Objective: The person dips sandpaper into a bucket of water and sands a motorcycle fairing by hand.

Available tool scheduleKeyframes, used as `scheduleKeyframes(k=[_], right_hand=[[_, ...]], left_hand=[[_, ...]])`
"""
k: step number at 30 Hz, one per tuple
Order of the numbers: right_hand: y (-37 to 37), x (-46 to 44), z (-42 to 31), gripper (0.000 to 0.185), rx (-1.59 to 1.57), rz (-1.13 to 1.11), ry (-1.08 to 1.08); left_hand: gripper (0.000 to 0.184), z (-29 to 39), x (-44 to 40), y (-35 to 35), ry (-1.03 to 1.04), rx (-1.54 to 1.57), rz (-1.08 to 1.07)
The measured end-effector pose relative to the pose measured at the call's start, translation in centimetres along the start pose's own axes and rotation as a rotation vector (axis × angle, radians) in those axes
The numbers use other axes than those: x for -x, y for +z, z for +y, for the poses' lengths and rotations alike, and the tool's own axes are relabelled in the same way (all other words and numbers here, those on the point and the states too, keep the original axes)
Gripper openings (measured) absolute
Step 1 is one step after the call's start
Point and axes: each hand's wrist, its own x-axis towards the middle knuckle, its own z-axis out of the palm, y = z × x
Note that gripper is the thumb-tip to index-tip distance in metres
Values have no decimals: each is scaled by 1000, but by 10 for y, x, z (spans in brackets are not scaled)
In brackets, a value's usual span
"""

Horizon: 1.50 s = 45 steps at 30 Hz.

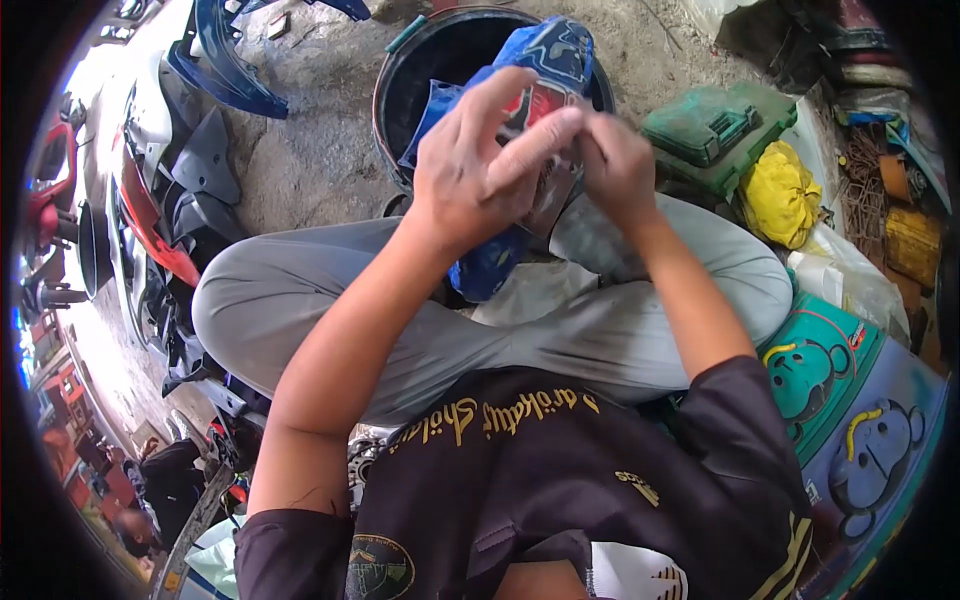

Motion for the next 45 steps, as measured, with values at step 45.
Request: scheduleKeyframes(k=[45], right_hand=[[6,-1,4,19,53,54,-43]], left_hand=[[33,19,-20,-5,-13,-435,-485]])
